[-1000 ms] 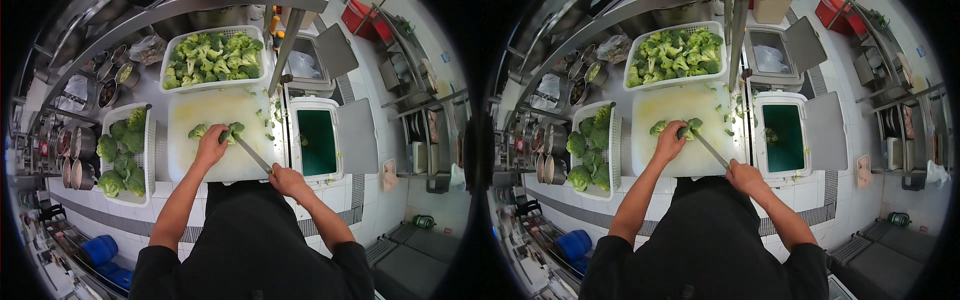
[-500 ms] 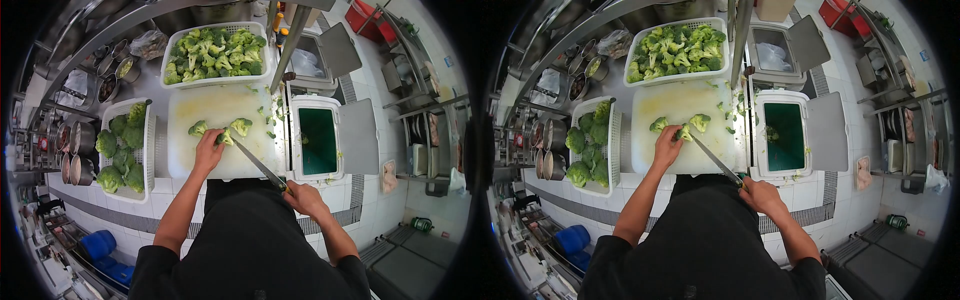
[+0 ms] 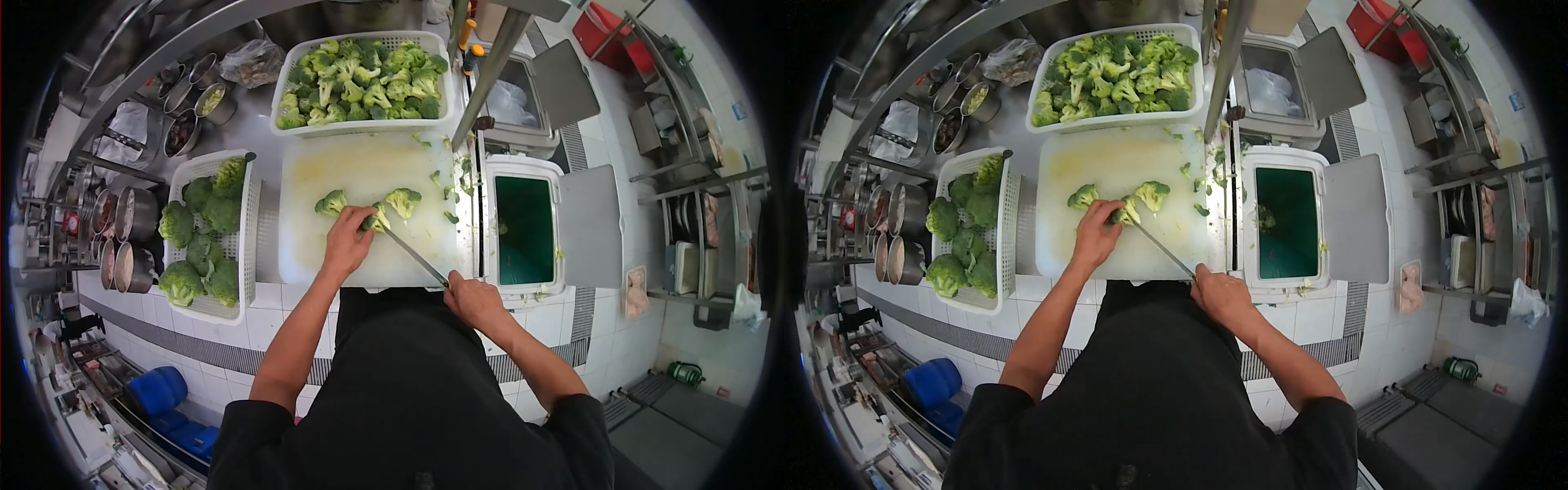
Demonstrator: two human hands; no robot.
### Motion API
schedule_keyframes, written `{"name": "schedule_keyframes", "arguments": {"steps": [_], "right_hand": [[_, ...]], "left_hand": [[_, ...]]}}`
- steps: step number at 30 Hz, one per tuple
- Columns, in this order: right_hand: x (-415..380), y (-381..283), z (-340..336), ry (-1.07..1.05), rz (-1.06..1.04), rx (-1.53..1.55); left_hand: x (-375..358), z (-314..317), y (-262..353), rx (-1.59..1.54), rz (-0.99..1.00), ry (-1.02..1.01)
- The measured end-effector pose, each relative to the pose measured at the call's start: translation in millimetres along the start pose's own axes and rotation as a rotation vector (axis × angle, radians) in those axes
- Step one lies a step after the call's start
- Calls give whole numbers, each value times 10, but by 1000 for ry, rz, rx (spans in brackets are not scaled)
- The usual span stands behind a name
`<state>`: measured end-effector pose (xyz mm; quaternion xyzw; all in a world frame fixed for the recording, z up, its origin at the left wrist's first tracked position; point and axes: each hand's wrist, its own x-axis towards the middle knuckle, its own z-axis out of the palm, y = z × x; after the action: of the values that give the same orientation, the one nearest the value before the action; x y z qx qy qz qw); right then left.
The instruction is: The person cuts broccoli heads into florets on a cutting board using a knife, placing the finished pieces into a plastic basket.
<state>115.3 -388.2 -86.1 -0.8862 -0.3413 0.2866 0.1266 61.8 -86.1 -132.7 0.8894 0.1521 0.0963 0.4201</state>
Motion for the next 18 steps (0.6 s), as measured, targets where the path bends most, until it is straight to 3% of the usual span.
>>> {"name": "schedule_keyframes", "arguments": {"steps": [9, 11, 12, 14, 15, 17, 18], "right_hand": [[-178, 135, -448, -152, 57, 42], [-288, 163, -469, -114, 59, 64], [-326, 137, -513, -118, 52, 63], [-402, 72, -613, -189, 179, 152], [-427, 41, -628, -192, 171, 148], [-475, -33, -618, -191, 147, 122], [-484, -52, -582, -184, 143, 124]], "left_hand": [[-300, -247, -46, 7, -35, -70], [-260, -370, -219, 27, -79, 143], [-195, -450, -250, 31, -84, 148], [56, -592, -319, 216, 110, 297], [144, -602, -390, 219, 106, 304], [275, -620, -446, 148, 37, 57], [297, -647, -425, 153, 43, 60]]}}
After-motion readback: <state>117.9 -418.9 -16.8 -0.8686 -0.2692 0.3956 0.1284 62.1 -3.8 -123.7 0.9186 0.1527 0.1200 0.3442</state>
